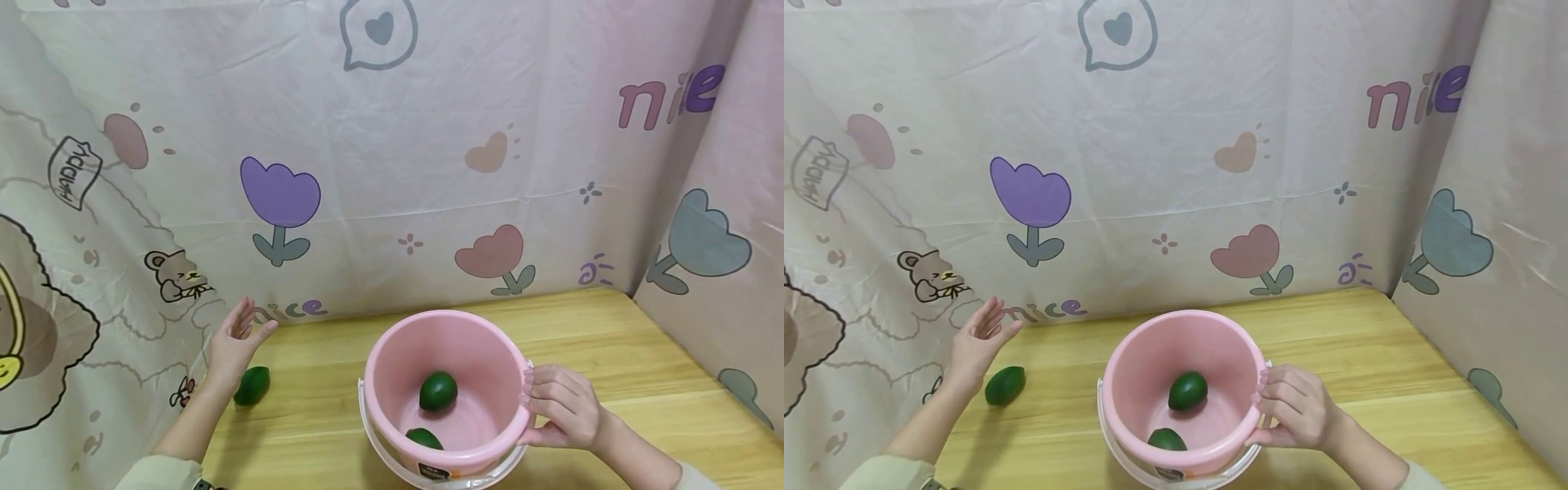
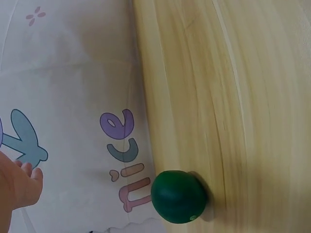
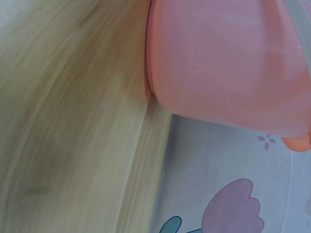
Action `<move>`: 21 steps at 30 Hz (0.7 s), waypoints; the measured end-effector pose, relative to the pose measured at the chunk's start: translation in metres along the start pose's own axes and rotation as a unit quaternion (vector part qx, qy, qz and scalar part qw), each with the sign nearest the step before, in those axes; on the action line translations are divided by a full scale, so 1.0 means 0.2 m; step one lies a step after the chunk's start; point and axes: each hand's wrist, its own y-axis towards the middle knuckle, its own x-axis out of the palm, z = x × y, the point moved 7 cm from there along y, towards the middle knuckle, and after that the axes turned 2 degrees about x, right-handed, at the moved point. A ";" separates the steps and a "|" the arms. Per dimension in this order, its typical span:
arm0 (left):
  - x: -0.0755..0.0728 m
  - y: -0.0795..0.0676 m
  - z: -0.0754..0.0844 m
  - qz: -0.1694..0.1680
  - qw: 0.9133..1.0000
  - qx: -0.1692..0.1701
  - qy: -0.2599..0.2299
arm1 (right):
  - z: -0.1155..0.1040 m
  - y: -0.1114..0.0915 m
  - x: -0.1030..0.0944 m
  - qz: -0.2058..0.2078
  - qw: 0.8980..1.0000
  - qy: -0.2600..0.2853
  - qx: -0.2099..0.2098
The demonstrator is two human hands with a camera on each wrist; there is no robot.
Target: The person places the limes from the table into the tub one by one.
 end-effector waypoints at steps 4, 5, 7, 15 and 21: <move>-0.01 0.01 -0.03 0.005 1.000 -0.003 0.003 | 0.00 0.00 0.00 -0.003 1.000 0.003 -0.002; -0.01 0.01 -0.04 0.005 1.000 -0.004 0.005 | 0.00 0.00 0.00 -0.004 1.000 0.003 -0.002; -0.02 0.02 -0.06 0.001 1.000 -0.003 0.011 | 0.00 0.01 0.00 -0.006 1.000 0.003 -0.003; -0.03 0.02 -0.09 -0.008 1.000 0.017 0.017 | 0.00 0.01 0.00 -0.007 1.000 0.000 -0.002; -0.03 0.02 -0.12 -0.003 1.000 0.011 0.028 | 0.00 0.01 0.00 -0.005 1.000 -0.002 -0.001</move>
